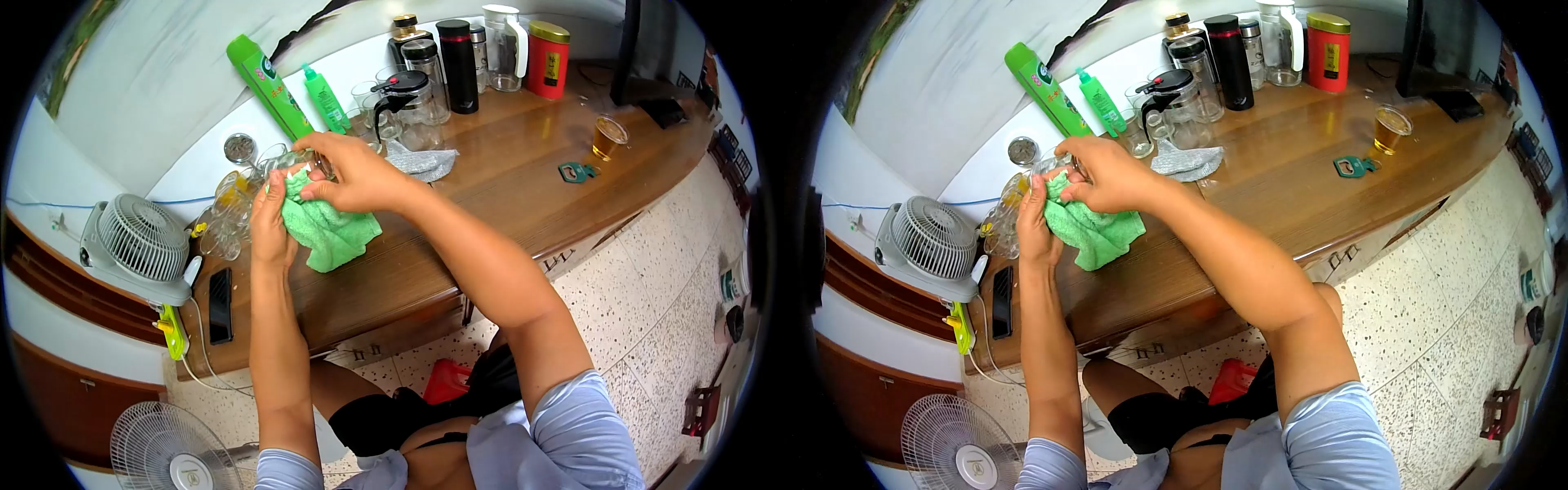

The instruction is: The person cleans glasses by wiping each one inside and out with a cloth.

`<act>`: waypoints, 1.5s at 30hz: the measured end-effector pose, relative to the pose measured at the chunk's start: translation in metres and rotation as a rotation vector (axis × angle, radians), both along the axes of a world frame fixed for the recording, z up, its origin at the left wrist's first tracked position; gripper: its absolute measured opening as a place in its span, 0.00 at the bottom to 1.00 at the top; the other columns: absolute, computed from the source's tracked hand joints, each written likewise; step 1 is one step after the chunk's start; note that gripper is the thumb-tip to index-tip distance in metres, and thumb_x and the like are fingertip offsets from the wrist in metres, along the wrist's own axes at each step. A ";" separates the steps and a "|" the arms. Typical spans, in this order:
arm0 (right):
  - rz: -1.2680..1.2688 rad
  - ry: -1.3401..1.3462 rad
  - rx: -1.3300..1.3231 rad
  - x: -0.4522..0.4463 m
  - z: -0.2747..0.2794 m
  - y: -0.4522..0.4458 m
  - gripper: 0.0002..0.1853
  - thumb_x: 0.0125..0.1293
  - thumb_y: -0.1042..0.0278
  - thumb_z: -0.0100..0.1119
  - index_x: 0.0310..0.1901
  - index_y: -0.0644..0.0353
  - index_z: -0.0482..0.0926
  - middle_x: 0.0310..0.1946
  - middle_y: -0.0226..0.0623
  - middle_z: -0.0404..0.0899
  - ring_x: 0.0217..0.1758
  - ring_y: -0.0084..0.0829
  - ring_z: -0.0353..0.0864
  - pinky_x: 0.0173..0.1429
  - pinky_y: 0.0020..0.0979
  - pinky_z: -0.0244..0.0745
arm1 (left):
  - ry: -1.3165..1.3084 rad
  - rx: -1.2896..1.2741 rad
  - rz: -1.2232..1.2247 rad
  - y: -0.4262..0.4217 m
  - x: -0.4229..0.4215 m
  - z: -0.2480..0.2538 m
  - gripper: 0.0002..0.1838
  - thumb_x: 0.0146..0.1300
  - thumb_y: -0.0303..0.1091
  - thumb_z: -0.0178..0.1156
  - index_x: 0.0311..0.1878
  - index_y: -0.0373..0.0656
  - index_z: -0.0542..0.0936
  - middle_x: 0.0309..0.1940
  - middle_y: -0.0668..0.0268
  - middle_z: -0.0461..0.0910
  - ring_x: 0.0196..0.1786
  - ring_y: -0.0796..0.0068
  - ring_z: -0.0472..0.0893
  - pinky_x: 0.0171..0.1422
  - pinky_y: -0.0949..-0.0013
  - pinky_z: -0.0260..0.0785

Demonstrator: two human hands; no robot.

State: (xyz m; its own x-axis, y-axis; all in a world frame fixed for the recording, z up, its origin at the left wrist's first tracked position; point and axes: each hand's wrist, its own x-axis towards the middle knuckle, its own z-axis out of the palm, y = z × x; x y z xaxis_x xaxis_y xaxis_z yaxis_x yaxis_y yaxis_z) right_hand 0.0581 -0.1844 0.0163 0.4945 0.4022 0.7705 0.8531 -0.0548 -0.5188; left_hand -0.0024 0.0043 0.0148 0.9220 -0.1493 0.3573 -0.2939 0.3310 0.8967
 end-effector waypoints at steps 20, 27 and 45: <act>0.173 0.456 -0.055 0.009 0.010 -0.014 0.34 0.65 0.54 0.80 0.66 0.65 0.77 0.40 0.33 0.83 0.38 0.25 0.81 0.41 0.30 0.78 | -0.112 0.192 0.172 0.005 0.001 -0.009 0.19 0.80 0.44 0.64 0.62 0.38 0.82 0.56 0.64 0.86 0.55 0.76 0.84 0.64 0.68 0.76; 0.370 0.775 0.051 0.009 0.008 -0.008 0.32 0.72 0.43 0.72 0.56 0.71 0.81 0.31 0.35 0.82 0.27 0.22 0.82 0.28 0.27 0.79 | -0.122 0.365 0.189 0.009 0.002 -0.011 0.18 0.82 0.42 0.62 0.61 0.37 0.82 0.53 0.62 0.86 0.53 0.73 0.85 0.62 0.67 0.78; -0.069 -0.247 0.004 -0.008 0.001 0.006 0.31 0.55 0.83 0.76 0.63 0.57 0.83 0.60 0.44 0.76 0.59 0.49 0.83 0.64 0.44 0.81 | 0.048 -0.157 0.008 0.008 0.003 0.001 0.19 0.84 0.40 0.56 0.63 0.33 0.81 0.57 0.57 0.86 0.57 0.64 0.87 0.65 0.58 0.82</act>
State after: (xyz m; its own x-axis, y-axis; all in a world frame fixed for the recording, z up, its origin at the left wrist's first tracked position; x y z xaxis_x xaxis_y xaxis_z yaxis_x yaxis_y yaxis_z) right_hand 0.0502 -0.1780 0.0173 0.3168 0.3707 0.8731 0.9485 -0.1152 -0.2952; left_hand 0.0011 0.0128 0.0160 0.9394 -0.0877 0.3314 -0.2555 0.4657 0.8473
